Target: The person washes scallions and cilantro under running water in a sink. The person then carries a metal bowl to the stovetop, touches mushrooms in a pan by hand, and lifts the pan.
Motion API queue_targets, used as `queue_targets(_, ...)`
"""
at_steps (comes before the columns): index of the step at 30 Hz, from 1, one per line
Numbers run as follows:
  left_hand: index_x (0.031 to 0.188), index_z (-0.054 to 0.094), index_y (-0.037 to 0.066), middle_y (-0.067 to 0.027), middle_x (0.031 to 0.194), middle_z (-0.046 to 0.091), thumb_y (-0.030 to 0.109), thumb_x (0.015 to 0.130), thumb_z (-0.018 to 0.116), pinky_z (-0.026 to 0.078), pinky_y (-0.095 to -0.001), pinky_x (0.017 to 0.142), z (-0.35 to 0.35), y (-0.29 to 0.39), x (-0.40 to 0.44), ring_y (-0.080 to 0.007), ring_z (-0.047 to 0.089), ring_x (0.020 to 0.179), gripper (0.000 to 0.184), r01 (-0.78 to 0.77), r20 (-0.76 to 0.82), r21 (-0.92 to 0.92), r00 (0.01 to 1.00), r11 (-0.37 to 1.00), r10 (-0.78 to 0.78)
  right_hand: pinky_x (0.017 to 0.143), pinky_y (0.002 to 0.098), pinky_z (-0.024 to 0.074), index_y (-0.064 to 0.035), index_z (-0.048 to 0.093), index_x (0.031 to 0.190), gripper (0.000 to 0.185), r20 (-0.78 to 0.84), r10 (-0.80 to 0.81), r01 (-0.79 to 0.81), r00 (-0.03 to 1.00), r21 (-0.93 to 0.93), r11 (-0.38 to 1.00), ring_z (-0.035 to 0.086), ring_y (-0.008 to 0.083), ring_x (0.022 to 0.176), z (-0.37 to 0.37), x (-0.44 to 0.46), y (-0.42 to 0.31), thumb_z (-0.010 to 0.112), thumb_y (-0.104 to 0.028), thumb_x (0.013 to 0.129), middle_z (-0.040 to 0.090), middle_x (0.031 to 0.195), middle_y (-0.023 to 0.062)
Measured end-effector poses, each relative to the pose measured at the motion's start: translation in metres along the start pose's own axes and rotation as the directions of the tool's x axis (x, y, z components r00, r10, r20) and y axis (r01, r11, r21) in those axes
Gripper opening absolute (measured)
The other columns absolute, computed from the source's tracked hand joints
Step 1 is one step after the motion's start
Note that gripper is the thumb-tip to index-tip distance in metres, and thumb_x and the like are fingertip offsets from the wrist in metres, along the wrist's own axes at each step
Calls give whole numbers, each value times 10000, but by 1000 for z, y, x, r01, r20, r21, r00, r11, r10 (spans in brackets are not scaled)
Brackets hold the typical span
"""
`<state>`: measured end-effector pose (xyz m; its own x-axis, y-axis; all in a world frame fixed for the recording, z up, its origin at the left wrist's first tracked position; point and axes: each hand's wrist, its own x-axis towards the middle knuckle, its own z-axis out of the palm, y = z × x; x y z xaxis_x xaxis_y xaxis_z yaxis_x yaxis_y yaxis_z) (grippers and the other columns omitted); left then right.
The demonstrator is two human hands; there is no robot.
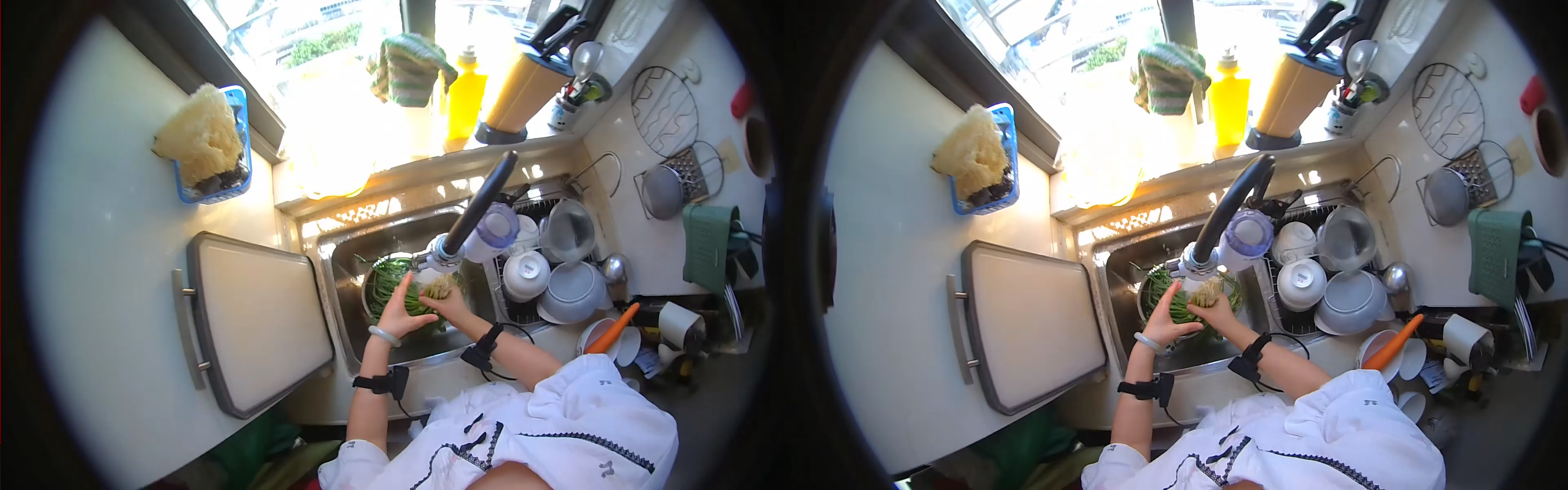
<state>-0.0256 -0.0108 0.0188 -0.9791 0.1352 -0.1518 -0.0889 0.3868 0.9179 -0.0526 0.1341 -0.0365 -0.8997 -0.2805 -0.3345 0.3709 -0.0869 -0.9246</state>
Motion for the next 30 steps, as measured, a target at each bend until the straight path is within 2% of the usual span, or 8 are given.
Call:
queue_targets(3,1248,253,-26,-157,1231,361,224,570,764,272,-304,966,12,16,5,-223,346,1157,885,-55,14,120,998,991,54,690,274,446,-13,539,928,347,17,-214,215,977,-25,976,559,132,767,5,3,-17,683,-102,625,592,852,53)
queue_targets(6,1203,321,-21,-106,1165,422,99,625,723,381,-276,864,23,6,9,-166,433,1063,714,74,-64,-576,989,814,-135,694,289,450,-17,519,961,410,60,-343,348,937,-106,932,579,183,779,1,15,-25,689,-129,605,592,855,100)
queue_targets(10,1067,468,11,-53,1000,540,62,650,701,419,-263,805,21,37,18,-143,517,927,481,186,-45,-466,971,865,-233,729,329,444,-38,512,969,453,181,-509,538,842,-365,760,566,242,845,-4,3,-53,700,-173,580,577,909,113)
queue_targets(14,1021,511,-4,-58,996,547,55,671,680,443,-256,762,26,35,27,-138,536,887,393,190,-68,-452,967,872,-246,756,334,433,-20,480,1014,550,271,-496,556,825,-226,800,551,238,888,-14,0,-69,725,-192,552,563,950,127)
queue_targets(16,1017,513,-11,-69,997,549,38,677,669,448,-256,752,30,35,32,-143,541,881,377,87,-121,-437,981,895,-154,780,321,423,5,417,1075,705,279,-193,292,941,-376,880,534,234,922,-21,1,-73,764,-230,508,541,992,146)
queue_targets(22,1018,501,-37,-109,1010,550,2,712,606,460,-274,745,34,43,45,-174,550,887,325,-14,-190,-564,975,826,-114,867,327,367,21,302,1172,926,296,-391,424,871,-52,904,475,255,1008,-30,18,-50,793,-330,469,461,1104,177)
queue_targets(25,1029,478,-29,-105,977,559,39,752,551,466,-313,752,22,36,46,-209,552,879,294,-13,-192,-687,967,726,-165,883,310,355,9,329,1153,834,264,-419,493,869,-376,785,445,245,1055,-43,7,-58,763,-345,534,441,1121,173)
queue_targets(30,848,511,36,-69,805,556,73,756,538,453,-319,670,-5,14,49,-183,541,718,103,-65,-258,-886,891,459,-374,894,333,363,-7,304,1199,837,227,-360,399,905,-157,903,432,238,1070,-61,6,-41,750,-330,569,415,1146,153)
